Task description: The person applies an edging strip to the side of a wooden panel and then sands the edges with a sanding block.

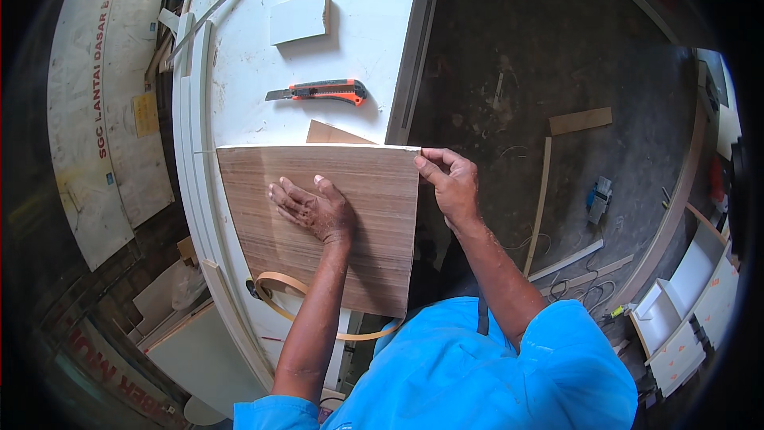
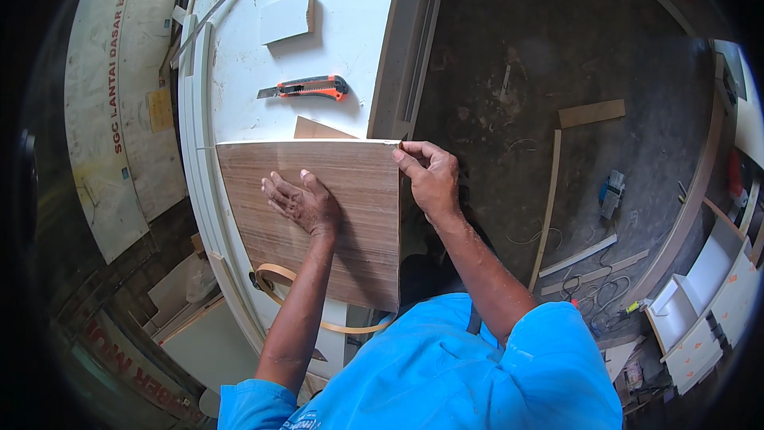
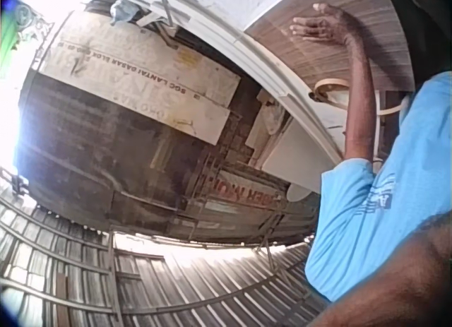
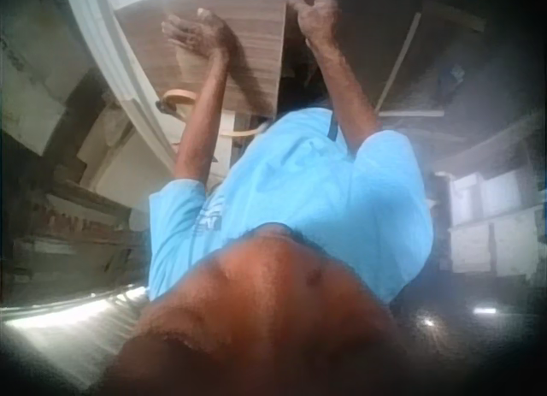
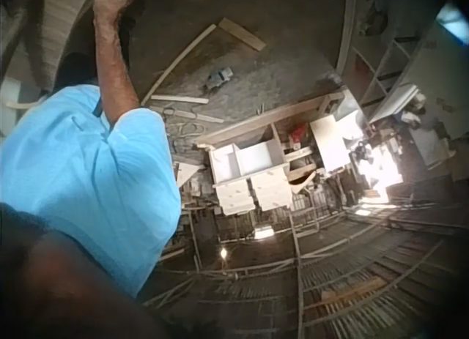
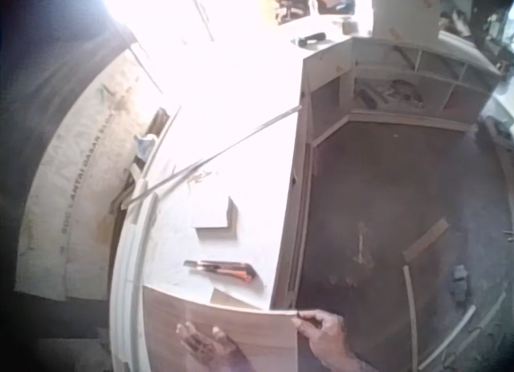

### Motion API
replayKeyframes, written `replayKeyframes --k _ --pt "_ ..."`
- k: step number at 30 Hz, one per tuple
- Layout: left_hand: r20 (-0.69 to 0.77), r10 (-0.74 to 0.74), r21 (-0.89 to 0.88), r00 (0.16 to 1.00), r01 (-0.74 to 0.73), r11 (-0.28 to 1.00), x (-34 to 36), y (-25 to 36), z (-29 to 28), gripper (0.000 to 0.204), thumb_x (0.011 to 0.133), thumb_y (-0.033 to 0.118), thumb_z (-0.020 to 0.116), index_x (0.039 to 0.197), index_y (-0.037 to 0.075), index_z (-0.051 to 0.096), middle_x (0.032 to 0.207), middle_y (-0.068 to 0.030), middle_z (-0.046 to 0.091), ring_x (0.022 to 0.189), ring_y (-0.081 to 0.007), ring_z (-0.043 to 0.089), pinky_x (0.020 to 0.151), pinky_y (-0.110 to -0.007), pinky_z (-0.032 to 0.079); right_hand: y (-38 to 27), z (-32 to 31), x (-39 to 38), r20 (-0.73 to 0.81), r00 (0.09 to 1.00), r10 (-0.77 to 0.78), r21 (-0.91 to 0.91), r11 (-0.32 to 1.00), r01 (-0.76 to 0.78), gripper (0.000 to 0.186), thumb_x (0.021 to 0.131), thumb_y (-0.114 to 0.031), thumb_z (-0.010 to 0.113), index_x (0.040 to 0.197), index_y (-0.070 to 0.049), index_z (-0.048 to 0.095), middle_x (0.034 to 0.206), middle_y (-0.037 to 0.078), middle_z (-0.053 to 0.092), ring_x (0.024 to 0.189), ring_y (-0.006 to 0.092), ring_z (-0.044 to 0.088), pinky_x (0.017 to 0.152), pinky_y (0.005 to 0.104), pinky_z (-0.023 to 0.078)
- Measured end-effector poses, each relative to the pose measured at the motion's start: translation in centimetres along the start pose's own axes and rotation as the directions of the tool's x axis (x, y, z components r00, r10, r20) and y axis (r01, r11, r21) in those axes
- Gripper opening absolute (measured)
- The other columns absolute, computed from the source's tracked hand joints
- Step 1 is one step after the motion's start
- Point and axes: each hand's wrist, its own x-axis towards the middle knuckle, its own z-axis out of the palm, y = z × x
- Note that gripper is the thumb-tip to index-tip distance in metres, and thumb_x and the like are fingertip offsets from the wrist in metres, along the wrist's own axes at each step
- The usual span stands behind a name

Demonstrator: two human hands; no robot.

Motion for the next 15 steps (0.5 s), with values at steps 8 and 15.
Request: replayKeyframes --k 8,15 --pt "-0.009 0.005 -0.015 1.0 -0.005 1.0 0.08 0.05 0.08 0.075 0.098 0.045 0.041 0.151 -0.006 0.025 0.158 -0.0289 0.02 0.153 -0.0405 0.011 0.123 -0.055 0.008 -0.49 0.14 -0.37 -0.026 0.999 -0.025 -0.038 0.999 0.024 0.026 0.09 -0.015 0.076 0.107 0.004 0.074 0.091 0.007 0.075 0.08 0.0098 0.067 0.077 0.0256 0.054" --pt "0.031 0.002 -0.012 1.0 -0.002 1.0 0.14 0.16 -0.32 0.076 0.098 0.043 0.041 0.151 -0.008 0.023 0.158 -0.0309 0.016 0.153 -0.0419 0.008 0.123 -0.055 0.007 -0.42 0.86 -0.52 -0.057 0.997 -0.055 0.011 0.998 0.056 0.022 0.091 -0.012 0.075 0.106 0.004 0.073 0.091 0.006 0.074 0.079 0.0085 0.065 0.075 0.025 0.053"
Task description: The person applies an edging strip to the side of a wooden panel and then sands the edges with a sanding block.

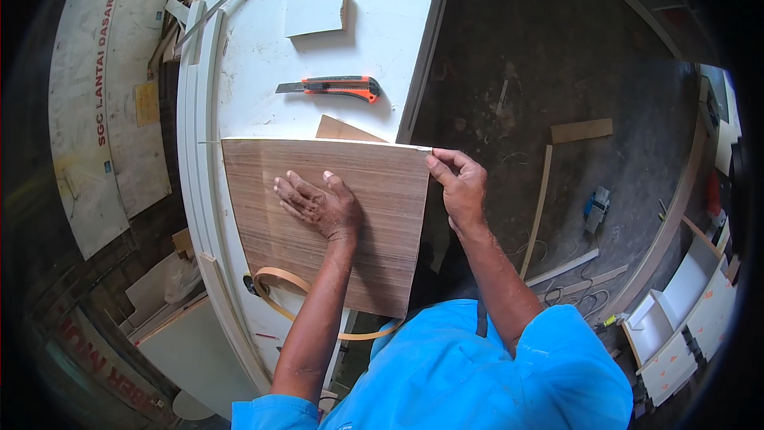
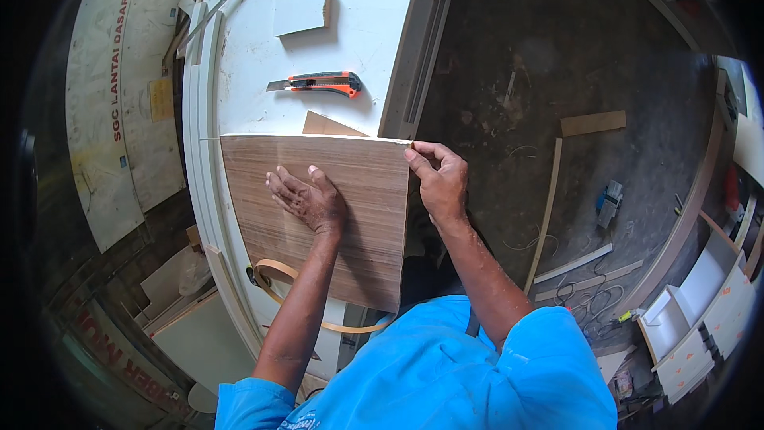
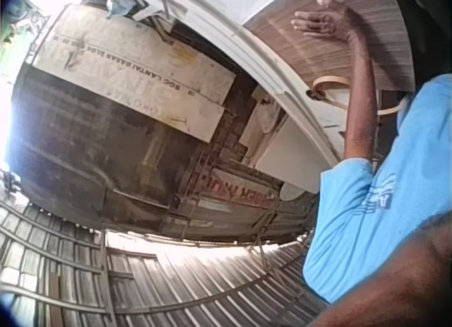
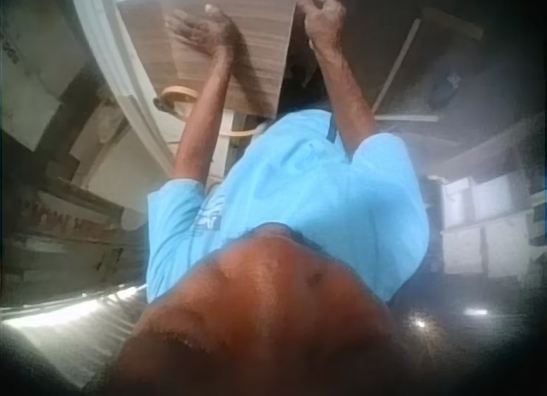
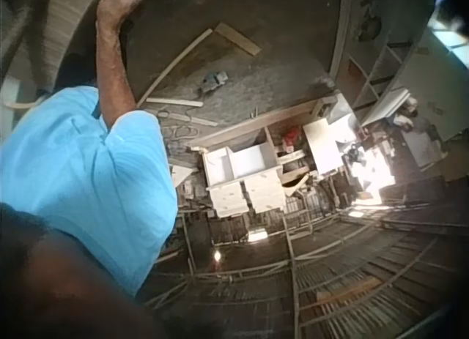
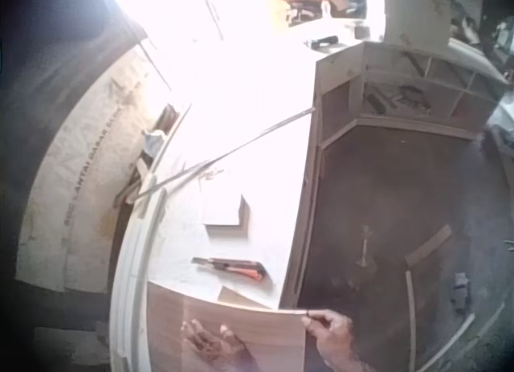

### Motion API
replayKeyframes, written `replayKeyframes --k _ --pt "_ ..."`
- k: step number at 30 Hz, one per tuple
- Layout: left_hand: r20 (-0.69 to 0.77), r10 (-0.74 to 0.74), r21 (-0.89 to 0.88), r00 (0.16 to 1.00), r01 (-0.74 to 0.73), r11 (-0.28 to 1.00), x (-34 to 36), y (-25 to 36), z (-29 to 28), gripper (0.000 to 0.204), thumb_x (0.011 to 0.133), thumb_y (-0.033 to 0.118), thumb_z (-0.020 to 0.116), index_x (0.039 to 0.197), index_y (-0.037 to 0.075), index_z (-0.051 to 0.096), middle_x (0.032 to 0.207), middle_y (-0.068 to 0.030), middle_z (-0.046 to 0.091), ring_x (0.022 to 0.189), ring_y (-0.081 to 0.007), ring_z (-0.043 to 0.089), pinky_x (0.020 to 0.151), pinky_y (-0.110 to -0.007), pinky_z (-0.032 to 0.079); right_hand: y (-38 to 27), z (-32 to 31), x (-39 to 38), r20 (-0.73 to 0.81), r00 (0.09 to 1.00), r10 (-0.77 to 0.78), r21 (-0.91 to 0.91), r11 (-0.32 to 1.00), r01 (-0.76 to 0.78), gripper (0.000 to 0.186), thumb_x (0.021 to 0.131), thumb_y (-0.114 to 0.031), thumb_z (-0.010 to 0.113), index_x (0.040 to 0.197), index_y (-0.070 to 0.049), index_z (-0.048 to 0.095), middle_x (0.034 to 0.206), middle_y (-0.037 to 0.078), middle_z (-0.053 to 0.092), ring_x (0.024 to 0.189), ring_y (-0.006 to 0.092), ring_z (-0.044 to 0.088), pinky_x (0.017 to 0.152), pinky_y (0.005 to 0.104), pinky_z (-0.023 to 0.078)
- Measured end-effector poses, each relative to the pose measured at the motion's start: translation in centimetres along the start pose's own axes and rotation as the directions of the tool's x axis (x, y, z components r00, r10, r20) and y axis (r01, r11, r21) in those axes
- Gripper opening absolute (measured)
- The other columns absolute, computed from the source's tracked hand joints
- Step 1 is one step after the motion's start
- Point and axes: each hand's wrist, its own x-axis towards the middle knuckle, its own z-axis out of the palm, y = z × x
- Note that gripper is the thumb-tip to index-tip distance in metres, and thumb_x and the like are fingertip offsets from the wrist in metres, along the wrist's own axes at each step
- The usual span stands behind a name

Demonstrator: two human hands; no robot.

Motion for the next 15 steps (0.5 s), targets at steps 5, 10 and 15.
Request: replayKeyframes --k 5,10,15 --pt "-0.009 0.038 0.023 0.999 -0.038 0.999 0.01 -0.23 0.0 0.077 0.097 0.042 0.043 0.151 -0.01 0.023 0.158 -0.0321 0.017 0.153 -0.0437 0.008 0.124 -0.056 0.006 0.78 0.2 -0.02 -0.022 0.999 -0.043 0.024 0.999 0.043 0.02 0.091 -0.009 0.075 0.105 0.004 0.072 0.091 0.004 0.073 0.08 0.0077 0.063 0.074 0.0244 0.052" --pt "-0.019 0.08 0.027 0.997 -0.079 0.996 0.32 -0.67 0.22 0.077 0.096 0.041 0.045 0.149 -0.011 0.024 0.157 -0.0332 0.018 0.152 -0.0461 0.009 0.124 -0.057 0.007 1.01 0.4 0.12 -0.045 0.999 -0.029 0.027 0.999 0.03 0.019 0.091 -0.009 0.075 0.105 0.004 0.072 0.09 0.004 0.072 0.078 0.0077 0.062 0.073 0.0237 0.051" --pt "-0.016 0.109 0.006 0.994 -0.109 0.994 0.32 -0.77 -0.12 0.077 0.094 0.039 0.047 0.149 -0.012 0.025 0.157 -0.0342 0.017 0.152 -0.0479 0.009 0.123 -0.058 0.007 0.57 0.66 0.0 -0.047 0.999 -0.008 0.067 0.998 0.011 0.019 0.092 -0.009 0.075 0.105 0.004 0.072 0.09 0.004 0.071 0.079 0.0083 0.062 0.074 0.024 0.052"
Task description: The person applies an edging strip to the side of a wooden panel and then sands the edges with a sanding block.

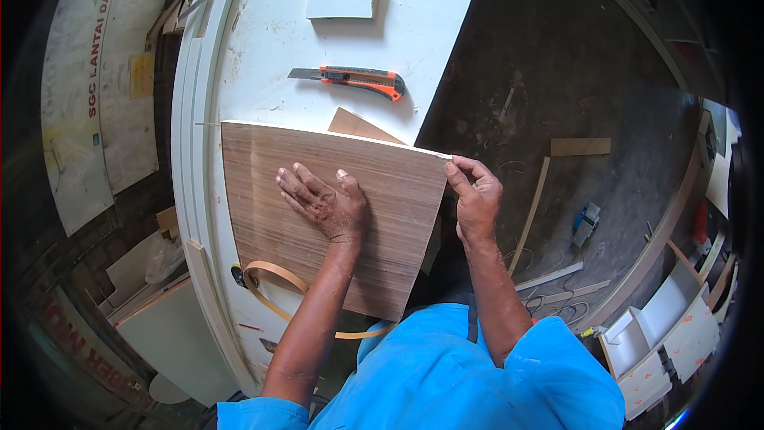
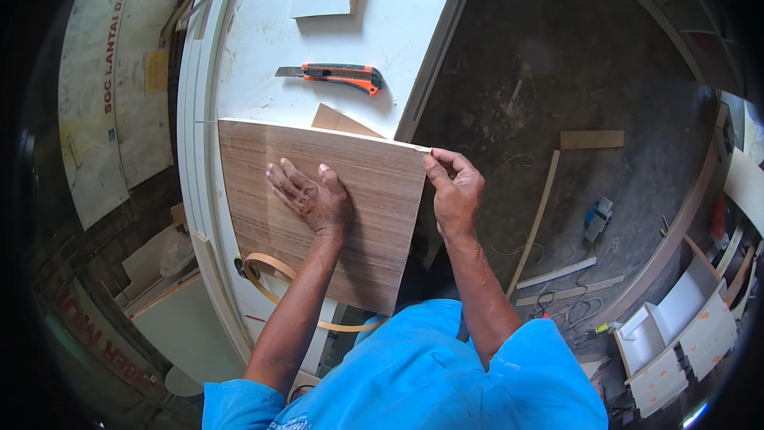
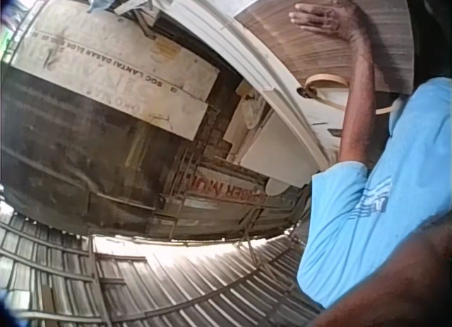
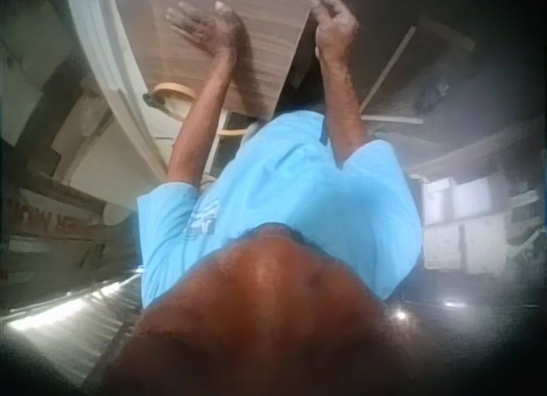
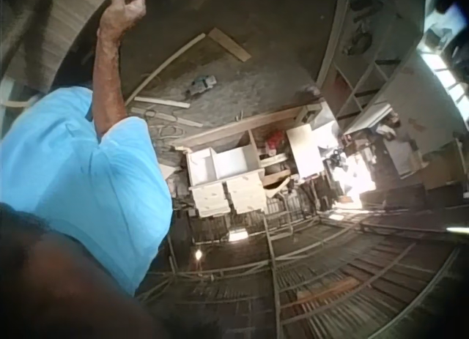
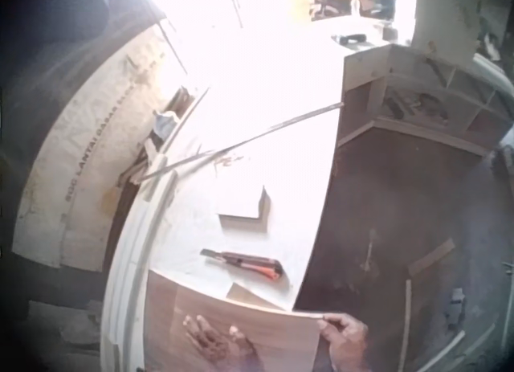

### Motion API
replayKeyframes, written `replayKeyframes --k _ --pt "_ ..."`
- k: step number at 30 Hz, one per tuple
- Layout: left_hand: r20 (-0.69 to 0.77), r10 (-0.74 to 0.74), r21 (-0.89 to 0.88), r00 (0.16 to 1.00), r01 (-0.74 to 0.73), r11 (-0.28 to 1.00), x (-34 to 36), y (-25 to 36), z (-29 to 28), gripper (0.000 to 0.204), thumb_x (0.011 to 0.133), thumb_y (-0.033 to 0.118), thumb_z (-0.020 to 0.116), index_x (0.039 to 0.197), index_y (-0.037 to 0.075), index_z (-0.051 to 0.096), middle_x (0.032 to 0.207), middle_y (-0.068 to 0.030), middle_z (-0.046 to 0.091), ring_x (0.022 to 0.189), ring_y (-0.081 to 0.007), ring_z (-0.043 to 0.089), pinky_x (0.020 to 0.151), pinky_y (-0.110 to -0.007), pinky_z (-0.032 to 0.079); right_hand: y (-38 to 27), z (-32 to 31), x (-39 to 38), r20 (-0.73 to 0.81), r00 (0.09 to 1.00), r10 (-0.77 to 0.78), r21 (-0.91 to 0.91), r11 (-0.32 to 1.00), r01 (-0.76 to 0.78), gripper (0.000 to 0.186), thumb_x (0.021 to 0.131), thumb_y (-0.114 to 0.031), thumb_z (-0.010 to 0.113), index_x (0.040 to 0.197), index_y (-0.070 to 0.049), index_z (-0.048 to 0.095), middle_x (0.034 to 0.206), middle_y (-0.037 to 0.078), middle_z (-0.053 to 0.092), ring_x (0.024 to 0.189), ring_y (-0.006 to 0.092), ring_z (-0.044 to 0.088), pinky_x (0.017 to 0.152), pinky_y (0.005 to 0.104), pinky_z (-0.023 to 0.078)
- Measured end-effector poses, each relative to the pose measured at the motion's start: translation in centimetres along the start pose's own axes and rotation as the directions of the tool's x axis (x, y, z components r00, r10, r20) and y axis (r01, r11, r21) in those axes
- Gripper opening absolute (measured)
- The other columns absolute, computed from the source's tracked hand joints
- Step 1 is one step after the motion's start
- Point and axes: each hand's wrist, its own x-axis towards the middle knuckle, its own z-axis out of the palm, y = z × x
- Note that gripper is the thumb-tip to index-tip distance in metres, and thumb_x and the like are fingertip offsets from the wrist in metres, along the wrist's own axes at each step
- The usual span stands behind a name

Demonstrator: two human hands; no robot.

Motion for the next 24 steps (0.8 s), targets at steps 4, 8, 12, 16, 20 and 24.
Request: replayKeyframes --k 4,8,12,16,20,24 --pt "-0.018 0.016 -0.014 1.0 -0.016 1.0 0.0 -0.1 0.1 0.077 0.094 0.038 0.047 0.149 -0.011 0.025 0.156 -0.0348 0.017 0.151 -0.0481 0.009 0.123 -0.058 0.007 0.0 -0.1 0.0 -0.015 1.0 0.026 0.011 1.0 -0.026 0.019 0.092 -0.011 0.075 0.104 0.004 0.072 0.092 0.004 0.071 0.081 0.0084 0.062 0.075 0.0236 0.051" --pt "-0.022 0.015 -0.023 1.0 -0.015 1.0 0.1 0.1 0.0 0.078 0.094 0.038 0.048 0.149 -0.011 0.025 0.157 -0.0352 0.017 0.151 -0.0481 0.009 0.123 -0.058 0.007 -0.2 -0.8 0.0 0.043 0.998 0.046 -0.04 0.998 -0.044 0.028 0.093 -0.015 0.074 0.114 0.004 0.069 0.095 0.005 0.071 0.084 0.0101 0.064 0.079 0.0259 0.052" --pt "-0.032 -0.022 -0.04 0.999 0.021 0.999 -0.1 0.1 0.2 0.078 0.094 0.04 0.047 0.149 -0.011 0.025 0.157 -0.0353 0.017 0.151 -0.0476 0.009 0.124 -0.056 0.007 -1.0 -1.5 -1.4 0.145 0.968 0.203 0.236 0.943 -0.233 0.045 0.094 -0.019 0.074 0.128 0.006 0.058 0.103 0.007 0.071 0.093 0.0127 0.065 0.088 0.0303 0.052" --pt "-0.022 -0.027 -0.039 0.999 0.026 0.999 -0.2 0.2 0.1 0.079 0.095 0.042 0.045 0.149 -0.011 0.025 0.157 -0.0353 0.018 0.152 -0.0468 0.009 0.124 -0.055 0.007 1.7 -2.9 -4.4 0.209 0.957 0.202 0.073 0.973 -0.221 0.041 0.094 -0.019 0.074 0.124 0.007 0.061 0.107 0.009 0.071 0.095 0.0128 0.066 0.089 0.0297 0.053" --pt "0.037 -0.056 -0.064 0.998 0.059 0.996 -0.2 0.5 -0.2 0.082 0.094 0.044 0.04 0.149 -0.014 0.022 0.157 -0.0369 0.014 0.152 -0.0476 0.003 0.124 -0.056 0.003 1.8 -2.4 -5.2 0.157 0.979 0.127 -0.088 0.99 -0.114 0.03 0.093 -0.015 0.074 0.114 0.005 0.069 0.1 0.007 0.073 0.086 0.0112 0.066 0.079 0.0261 0.053" --pt "0.06 -0.03 -0.027 0.998 0.032 0.999 -0.2 0.4 -0.2 0.084 0.094 0.044 0.041 0.15 -0.014 0.019 0.158 -0.0379 0.01 0.152 -0.0483 0.001 0.124 -0.056 0.001 2.2 -2.2 -5.1 0.105 0.991 0.078 -0.16 0.985 -0.061 0.025 0.091 -0.012 0.074 0.108 0.006 0.071 0.092 0.006 0.073 0.08 0.01 0.065 0.075 0.0256 0.052"
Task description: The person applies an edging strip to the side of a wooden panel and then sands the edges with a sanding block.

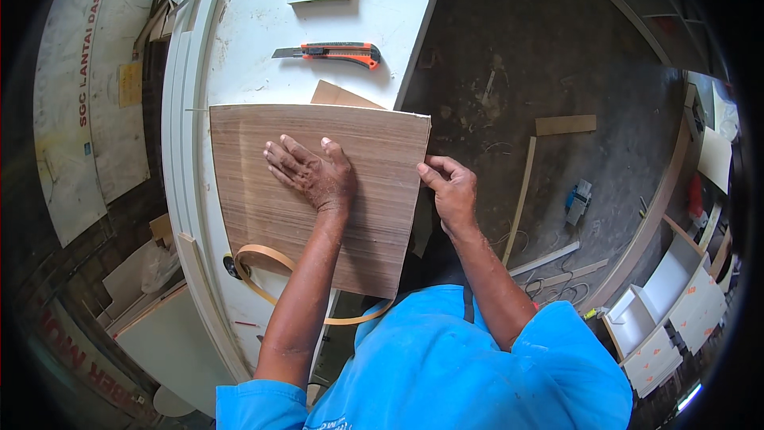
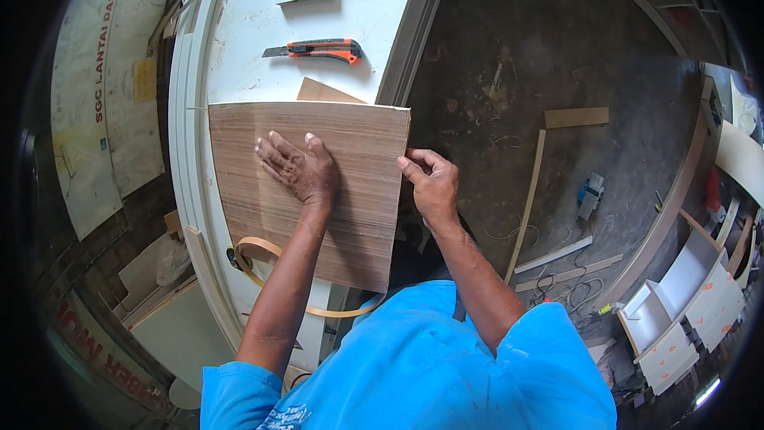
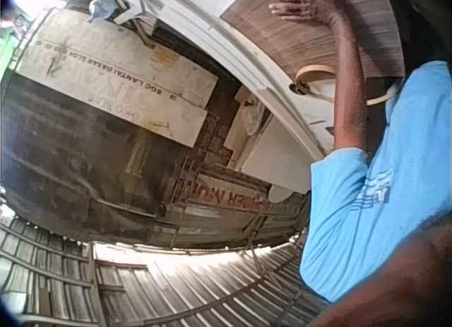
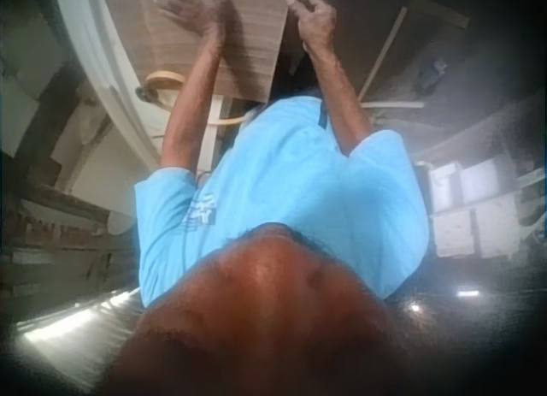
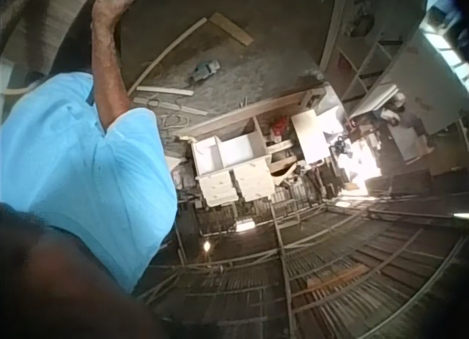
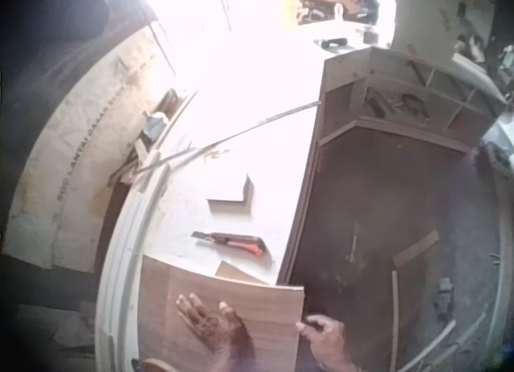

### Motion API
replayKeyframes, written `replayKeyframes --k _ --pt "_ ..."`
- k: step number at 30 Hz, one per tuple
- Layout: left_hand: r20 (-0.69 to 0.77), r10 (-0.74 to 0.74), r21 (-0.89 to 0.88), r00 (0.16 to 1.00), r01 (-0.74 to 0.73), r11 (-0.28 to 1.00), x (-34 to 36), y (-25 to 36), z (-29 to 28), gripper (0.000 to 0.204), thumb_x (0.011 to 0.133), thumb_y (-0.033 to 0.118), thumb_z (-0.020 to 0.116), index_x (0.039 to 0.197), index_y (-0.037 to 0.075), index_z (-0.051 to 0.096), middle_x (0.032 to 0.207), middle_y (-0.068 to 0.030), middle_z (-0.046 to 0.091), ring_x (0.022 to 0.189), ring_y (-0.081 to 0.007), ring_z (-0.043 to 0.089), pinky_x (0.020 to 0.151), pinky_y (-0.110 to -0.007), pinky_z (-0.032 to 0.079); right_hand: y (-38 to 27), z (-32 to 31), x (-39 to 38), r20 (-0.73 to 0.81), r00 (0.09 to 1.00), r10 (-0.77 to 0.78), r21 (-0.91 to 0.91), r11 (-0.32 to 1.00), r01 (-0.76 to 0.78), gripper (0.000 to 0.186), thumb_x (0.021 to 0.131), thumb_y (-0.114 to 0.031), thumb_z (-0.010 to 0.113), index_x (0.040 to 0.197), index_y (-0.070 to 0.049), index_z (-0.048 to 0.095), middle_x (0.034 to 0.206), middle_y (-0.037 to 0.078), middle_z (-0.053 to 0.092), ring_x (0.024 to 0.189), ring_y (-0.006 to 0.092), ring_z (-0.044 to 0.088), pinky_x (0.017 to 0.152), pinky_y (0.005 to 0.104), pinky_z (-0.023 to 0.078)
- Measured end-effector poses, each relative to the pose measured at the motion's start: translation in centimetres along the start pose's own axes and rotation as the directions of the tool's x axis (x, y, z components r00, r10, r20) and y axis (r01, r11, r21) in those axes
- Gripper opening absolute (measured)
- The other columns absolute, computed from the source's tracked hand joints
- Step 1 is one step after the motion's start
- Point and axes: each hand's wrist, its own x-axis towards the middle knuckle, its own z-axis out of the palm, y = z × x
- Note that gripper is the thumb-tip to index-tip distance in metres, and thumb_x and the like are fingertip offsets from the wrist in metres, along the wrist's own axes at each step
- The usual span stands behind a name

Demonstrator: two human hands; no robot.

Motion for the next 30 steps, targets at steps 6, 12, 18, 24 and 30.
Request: replayKeyframes --k 6,12,18,24,30 --pt "-0.02 -0.002 -0.006 1.0 0.002 1.0 0.1 0.0 0.1 0.083 0.094 0.043 0.041 0.15 -0.014 0.019 0.158 -0.0386 0.011 0.152 -0.0489 0.001 0.123 -0.056 0.0 -0.9 -0.5 0.2 0.122 0.991 0.049 -0.053 0.998 -0.042 0.035 0.096 -0.015 0.069 0.123 0.007 0.065 0.105 0.009 0.072 0.09 0.0135 0.067 0.083 0.0279 0.053" --pt "-0.016 0.014 -0.003 1.0 -0.014 1.0 0.2 0.0 0.3 0.083 0.094 0.042 0.042 0.151 -0.014 0.018 0.158 -0.0382 0.01 0.152 -0.0492 0.001 0.123 -0.057 0.001 -0.4 3.0 -1.3 0.098 0.981 -0.17 -0.312 0.93 0.192 0.063 0.1 -0.021 0.057 0.149 0.011 0.035 0.143 0.029 0.049 0.133 0.0349 0.049 0.111 0.0404 0.039" --pt "-0.005 0.039 0.024 0.999 -0.039 0.999 0.2 -0.3 0.4 0.083 0.095 0.041 0.041 0.151 -0.014 0.014 0.157 -0.0389 0.01 0.151 -0.0509 0.0 0.124 -0.057 0.002 -1.5 4.3 -0.1 0.029 0.966 -0.257 -0.444 0.862 0.243 0.067 0.1 -0.023 0.055 0.149 0.014 0.028 0.145 0.034 0.042 0.136 0.0442 0.043 0.114 0.0457 0.035" --pt "0.028 0.038 0.031 0.999 -0.039 0.999 0.0 -0.5 0.2 0.083 0.095 0.041 0.04 0.151 -0.016 0.015 0.157 -0.0393 0.009 0.151 -0.0517 0.002 0.124 -0.057 0.004 -1.3 3.7 1.4 0.046 0.952 -0.303 -0.483 0.827 0.287 0.069 0.1 -0.024 0.055 0.149 0.014 0.027 0.149 0.035 0.039 0.139 0.0453 0.04 0.117 0.045 0.033" --pt "-0.102 0.047 -0.057 0.994 -0.053 0.997 0.1 -0.1 0.3 0.082 0.093 0.042 0.043 0.148 -0.015 0.023 0.155 -0.0407 0.017 0.15 -0.0525 0.009 0.124 -0.056 0.006 -3.9 2.9 5.9 0.077 0.926 -0.37 -0.308 0.874 0.375 0.078 0.097 -0.031 0.064 0.152 0.011 0.028 0.151 0.033 0.041 0.138 0.0407 0.047 0.113 0.0426 0.04"
